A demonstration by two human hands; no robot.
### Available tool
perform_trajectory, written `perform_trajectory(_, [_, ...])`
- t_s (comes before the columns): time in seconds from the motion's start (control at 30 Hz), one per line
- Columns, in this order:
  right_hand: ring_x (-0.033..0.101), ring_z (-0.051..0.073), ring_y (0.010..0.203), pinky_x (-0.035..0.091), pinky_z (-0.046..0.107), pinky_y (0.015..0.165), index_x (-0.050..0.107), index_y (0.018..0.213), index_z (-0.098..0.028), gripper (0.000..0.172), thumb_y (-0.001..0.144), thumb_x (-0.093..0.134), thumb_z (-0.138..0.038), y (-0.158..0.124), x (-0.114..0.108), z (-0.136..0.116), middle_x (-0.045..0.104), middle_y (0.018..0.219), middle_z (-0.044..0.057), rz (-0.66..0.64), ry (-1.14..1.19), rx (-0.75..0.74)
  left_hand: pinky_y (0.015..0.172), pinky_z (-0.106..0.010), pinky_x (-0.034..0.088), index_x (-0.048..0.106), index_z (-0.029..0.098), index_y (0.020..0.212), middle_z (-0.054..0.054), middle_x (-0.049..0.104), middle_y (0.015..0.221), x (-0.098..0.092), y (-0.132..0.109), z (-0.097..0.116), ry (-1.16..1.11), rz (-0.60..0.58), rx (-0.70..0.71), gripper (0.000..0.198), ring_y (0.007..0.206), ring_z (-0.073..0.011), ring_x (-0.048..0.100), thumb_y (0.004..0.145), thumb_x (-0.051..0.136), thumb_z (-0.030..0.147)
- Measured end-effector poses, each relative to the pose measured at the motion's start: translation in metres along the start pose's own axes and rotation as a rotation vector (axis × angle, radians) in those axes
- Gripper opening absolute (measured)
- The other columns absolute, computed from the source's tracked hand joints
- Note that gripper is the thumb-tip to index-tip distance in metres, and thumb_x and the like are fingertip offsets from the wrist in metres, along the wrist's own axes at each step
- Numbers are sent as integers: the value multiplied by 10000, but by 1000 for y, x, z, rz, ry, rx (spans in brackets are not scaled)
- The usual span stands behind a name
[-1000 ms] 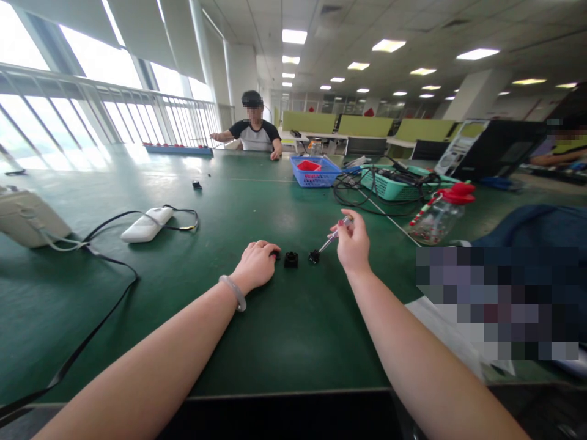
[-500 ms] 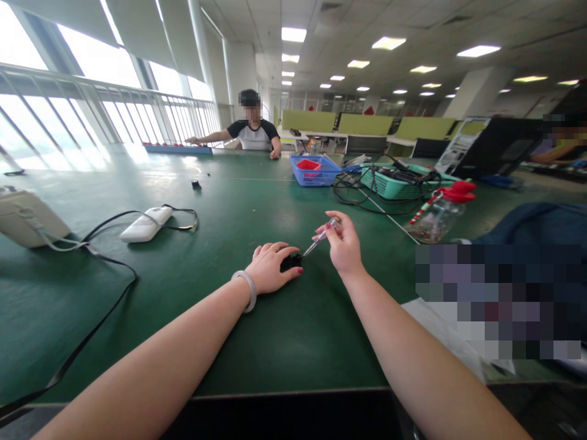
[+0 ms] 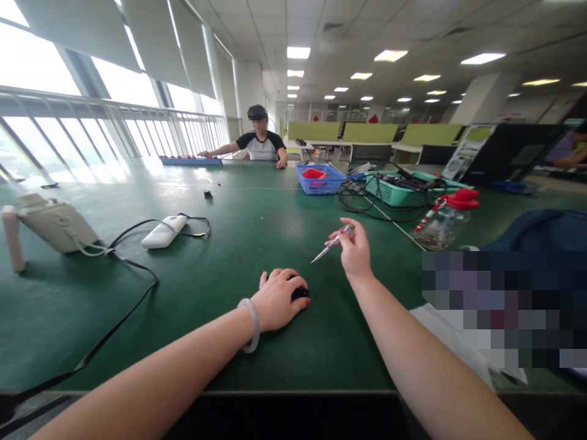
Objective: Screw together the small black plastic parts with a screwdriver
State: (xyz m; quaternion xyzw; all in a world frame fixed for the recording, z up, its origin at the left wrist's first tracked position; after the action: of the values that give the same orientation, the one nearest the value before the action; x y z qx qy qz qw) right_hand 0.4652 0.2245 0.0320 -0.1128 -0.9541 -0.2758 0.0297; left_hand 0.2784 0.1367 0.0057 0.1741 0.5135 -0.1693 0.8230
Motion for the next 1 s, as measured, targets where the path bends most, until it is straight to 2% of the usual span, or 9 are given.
perform_trajectory(0.1, [659, 154, 635, 583, 391, 701, 520, 1138, -215, 332, 860, 577, -384, -1, 2, -1, 632, 737, -31, -10, -2, 20, 1112, -662, 248, 653, 315, 1051, -59, 551, 1340, -10, -37, -12, 8, -16, -15, 226, 1293, -317, 438, 878, 564, 430])
perform_trajectory(0.17, [656, 154, 620, 579, 388, 691, 524, 1135, -212, 334, 852, 584, -379, -2, 2, -2, 633, 729, -31, -7, 6, 33, 1133, -625, 253, 655, 317, 1035, -45, 551, 1348, -18, -65, -28, 30, -9, -48, 220, 1295, -292, 445, 895, 531, 432])
perform_trajectory(0.3, [659, 153, 611, 580, 379, 684, 528, 1124, -209, 319, 848, 582, -359, -3, 4, 0, 636, 720, -31, -16, 20, 52, 1115, -542, 353, 646, 350, 1069, -13, 536, 1391, -37, -116, -82, 103, 57, -154, 254, 1291, -270, 469, 910, 484, 462])
perform_trajectory(0.43, [662, 153, 602, 588, 372, 662, 523, 1110, -216, 322, 838, 583, -377, -3, 6, 3, 628, 694, -46, -27, 39, 46, 1058, -493, 443, 667, 340, 1059, -28, 584, 1350, -57, -146, -139, 193, 177, -209, 286, 1236, -296, 531, 860, 534, 497])
perform_trajectory(0.53, [667, 151, 603, 589, 370, 663, 524, 1114, -216, 328, 841, 583, -387, -3, 7, 4, 631, 697, -47, -36, 27, 43, 1080, -513, 422, 669, 365, 1054, 6, 589, 1352, -69, -157, -165, 206, 242, -204, 272, 1258, -302, 513, 855, 531, 489])
perform_trajectory(0.67, [679, 160, 619, 583, 377, 672, 520, 1131, -217, 337, 850, 572, -394, -4, 5, 3, 643, 712, -39, -34, 7, 38, 1111, -538, 387, 603, 502, 1072, 218, 502, 1414, -85, -162, -178, 111, 291, -194, 230, 1274, -256, 492, 897, 456, 473])
perform_trajectory(0.73, [681, 163, 625, 579, 379, 677, 520, 1136, -214, 341, 849, 572, -392, -4, 5, 3, 646, 714, -37, -30, 6, 42, 1119, -515, 384, 544, 533, 1128, 273, 487, 1406, -95, -163, -182, 27, 314, -224, 256, 1267, -231, 507, 912, 422, 471])
perform_trajectory(0.83, [673, 161, 614, 571, 377, 678, 523, 1134, -209, 339, 845, 578, -379, -5, 5, 2, 646, 708, -36, -25, 6, 51, 1097, -491, 410, 477, 532, 1195, 253, 583, 1310, -110, -164, -187, -29, 327, -305, 292, 1228, -214, 554, 924, 373, 505])
perform_trajectory(1.0, [664, 157, 602, 565, 372, 675, 525, 1134, -203, 337, 842, 581, -364, -4, 5, 1, 643, 712, -33, -19, 27, 51, 971, -466, 509, 533, 469, 1129, 194, 709, 1096, -122, -165, -191, -68, 334, -397, 317, 1050, -202, 660, 895, 391, 629])
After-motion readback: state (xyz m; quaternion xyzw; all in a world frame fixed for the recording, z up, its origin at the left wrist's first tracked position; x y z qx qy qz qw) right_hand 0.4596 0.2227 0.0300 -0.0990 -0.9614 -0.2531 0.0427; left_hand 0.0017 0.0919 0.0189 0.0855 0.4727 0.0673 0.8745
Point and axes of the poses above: each hand's wrist, its own y-axis towards the middle knuckle, its own x-axis out of the palm, z = x × y, the point moved 7 cm from there along y, towards the middle knuckle
